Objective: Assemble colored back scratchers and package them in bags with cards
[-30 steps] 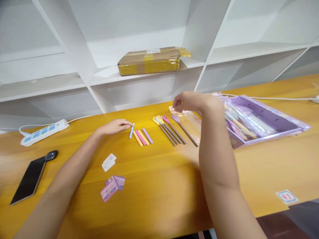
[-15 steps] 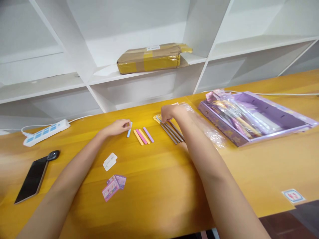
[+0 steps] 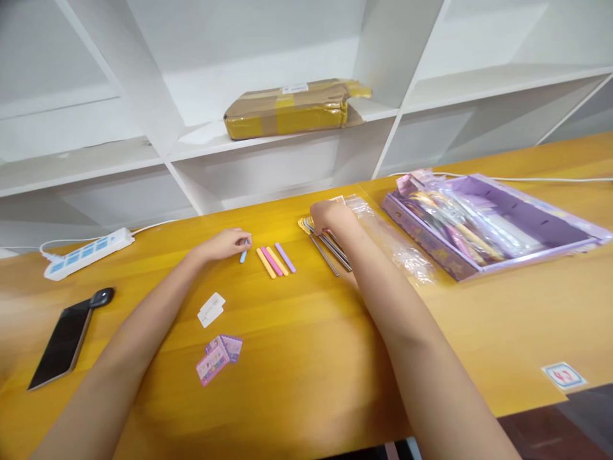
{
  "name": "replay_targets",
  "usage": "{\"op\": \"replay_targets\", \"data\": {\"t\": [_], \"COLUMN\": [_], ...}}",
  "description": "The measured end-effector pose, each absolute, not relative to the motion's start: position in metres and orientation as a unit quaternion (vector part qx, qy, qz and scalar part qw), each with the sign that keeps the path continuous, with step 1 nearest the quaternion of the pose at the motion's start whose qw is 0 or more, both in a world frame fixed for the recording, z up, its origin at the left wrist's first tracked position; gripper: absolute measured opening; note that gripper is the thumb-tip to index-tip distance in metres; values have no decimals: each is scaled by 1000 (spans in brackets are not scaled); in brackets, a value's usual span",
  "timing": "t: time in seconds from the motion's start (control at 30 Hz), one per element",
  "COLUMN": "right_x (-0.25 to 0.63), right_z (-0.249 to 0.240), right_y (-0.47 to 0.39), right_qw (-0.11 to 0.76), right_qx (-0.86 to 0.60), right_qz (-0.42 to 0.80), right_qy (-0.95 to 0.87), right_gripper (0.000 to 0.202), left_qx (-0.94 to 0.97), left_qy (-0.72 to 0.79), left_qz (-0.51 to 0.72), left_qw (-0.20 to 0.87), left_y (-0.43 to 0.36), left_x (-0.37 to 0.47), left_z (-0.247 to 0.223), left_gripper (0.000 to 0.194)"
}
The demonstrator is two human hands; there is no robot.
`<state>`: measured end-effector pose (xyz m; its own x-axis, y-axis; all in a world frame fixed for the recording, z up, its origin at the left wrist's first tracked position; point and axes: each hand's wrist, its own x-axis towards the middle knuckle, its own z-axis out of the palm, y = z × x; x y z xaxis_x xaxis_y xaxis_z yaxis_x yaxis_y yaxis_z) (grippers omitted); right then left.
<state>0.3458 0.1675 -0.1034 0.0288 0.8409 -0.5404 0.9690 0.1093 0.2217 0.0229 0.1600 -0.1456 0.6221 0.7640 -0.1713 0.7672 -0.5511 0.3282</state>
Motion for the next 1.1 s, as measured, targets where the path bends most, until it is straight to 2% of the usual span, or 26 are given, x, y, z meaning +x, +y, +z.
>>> {"op": "replay_targets", "data": {"t": [0.3,0.5,0.6,0.63,0.73,0.8,0.97,1.1], "right_x": [336,328,328,329,334,340,353,366], "right_z": [-111,-97,-87,-84,-75,-66,-31,-7], "right_y": [165,151,144,142,138,134,109,88], "right_qw": [307,313,304,296,258,230,161,99], "right_qx": [659,664,665,666,668,667,665,670], "right_qz": [-112,-134,-138,-135,-124,-123,-133,-130], "right_qy": [678,666,668,671,687,697,717,724], "right_gripper": [44,44,41,39,29,23,34,35], "left_qx": [879,876,876,876,877,876,869,855], "left_qy": [438,446,445,445,442,439,444,463], "left_qz": [-8,-25,-39,-40,-27,-17,-13,-21], "left_qw": [188,180,183,184,190,198,218,234], "left_y": [161,162,163,164,165,165,164,161], "left_x": [22,22,20,19,17,15,13,7], "left_z": [-149,-150,-150,-151,-151,-152,-148,-129], "left_gripper": [20,19,35,35,13,6,16,15]}}
